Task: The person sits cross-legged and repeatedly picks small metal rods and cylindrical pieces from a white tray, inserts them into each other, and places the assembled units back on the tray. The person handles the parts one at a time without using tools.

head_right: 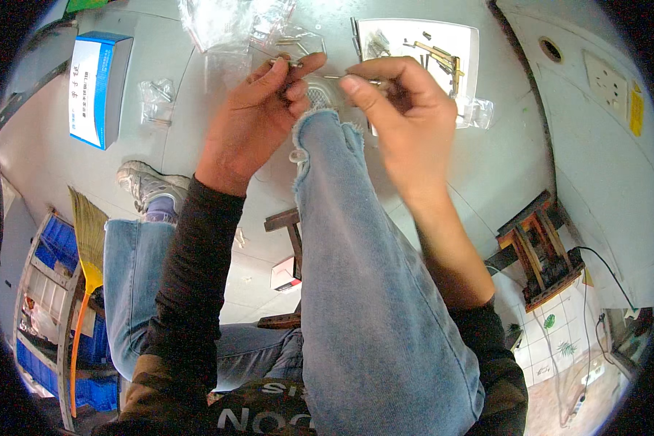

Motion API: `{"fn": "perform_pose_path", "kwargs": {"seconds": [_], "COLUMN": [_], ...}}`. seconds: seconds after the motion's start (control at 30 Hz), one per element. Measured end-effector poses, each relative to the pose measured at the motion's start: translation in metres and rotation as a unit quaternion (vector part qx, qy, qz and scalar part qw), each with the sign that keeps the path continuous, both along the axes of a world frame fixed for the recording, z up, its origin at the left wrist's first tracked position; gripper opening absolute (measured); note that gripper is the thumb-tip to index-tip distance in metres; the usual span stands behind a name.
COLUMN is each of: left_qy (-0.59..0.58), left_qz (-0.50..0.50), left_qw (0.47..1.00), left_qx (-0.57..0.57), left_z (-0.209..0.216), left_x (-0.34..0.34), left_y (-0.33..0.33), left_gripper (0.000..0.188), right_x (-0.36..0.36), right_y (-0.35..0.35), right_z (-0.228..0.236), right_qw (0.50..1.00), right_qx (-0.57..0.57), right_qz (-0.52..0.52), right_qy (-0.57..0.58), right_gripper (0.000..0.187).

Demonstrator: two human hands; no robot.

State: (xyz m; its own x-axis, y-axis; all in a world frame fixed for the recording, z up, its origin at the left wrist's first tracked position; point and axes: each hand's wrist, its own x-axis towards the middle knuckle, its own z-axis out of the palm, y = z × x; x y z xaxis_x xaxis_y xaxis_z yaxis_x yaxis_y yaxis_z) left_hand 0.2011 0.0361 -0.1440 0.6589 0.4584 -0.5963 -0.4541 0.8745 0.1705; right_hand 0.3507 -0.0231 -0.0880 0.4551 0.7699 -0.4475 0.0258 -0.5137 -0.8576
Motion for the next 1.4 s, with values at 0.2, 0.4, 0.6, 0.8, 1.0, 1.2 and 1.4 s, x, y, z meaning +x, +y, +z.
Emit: {"fn": "perform_pose_path", "kwargs": {"seconds": [0.2, 0.4, 0.6, 0.8, 1.0, 1.2, 1.4], "left_qy": [-0.042, -0.026, 0.096, 0.189, 0.271, 0.458, 0.565], "left_qz": [0.033, 0.036, 0.013, -0.008, 0.039, -0.085, -0.147], "left_qw": [0.998, 0.998, 0.991, 0.971, 0.953, 0.850, 0.677], "left_qx": [-0.044, -0.041, 0.092, 0.148, 0.129, 0.248, 0.449], "left_z": [0.007, 0.008, 0.015, 0.011, -0.029, -0.074, -0.108], "left_x": [0.015, 0.015, 0.019, 0.015, -0.022, -0.033, -0.036], "left_y": [-0.010, -0.012, -0.018, -0.026, -0.014, -0.009, 0.021], "left_gripper": [0.012, 0.011, 0.017, 0.016, 0.014, 0.021, 0.022], "right_x": [-0.013, -0.011, -0.014, -0.014, 0.003, 0.001, 0.001], "right_y": [0.000, 0.001, -0.004, -0.013, -0.031, -0.029, -0.002], "right_z": [-0.005, -0.005, -0.008, -0.014, -0.026, -0.063, -0.083], "right_qw": [0.996, 0.993, 0.995, 0.999, 0.996, 0.983, 0.978], "right_qx": [0.075, 0.062, 0.032, -0.035, -0.081, -0.083, -0.087], "right_qz": [-0.021, 0.018, 0.003, -0.039, -0.021, -0.037, 0.005], "right_qy": [-0.035, -0.095, -0.092, -0.005, 0.028, 0.158, 0.187], "right_gripper": [0.010, 0.011, 0.013, 0.018, 0.021, 0.014, 0.011]}}
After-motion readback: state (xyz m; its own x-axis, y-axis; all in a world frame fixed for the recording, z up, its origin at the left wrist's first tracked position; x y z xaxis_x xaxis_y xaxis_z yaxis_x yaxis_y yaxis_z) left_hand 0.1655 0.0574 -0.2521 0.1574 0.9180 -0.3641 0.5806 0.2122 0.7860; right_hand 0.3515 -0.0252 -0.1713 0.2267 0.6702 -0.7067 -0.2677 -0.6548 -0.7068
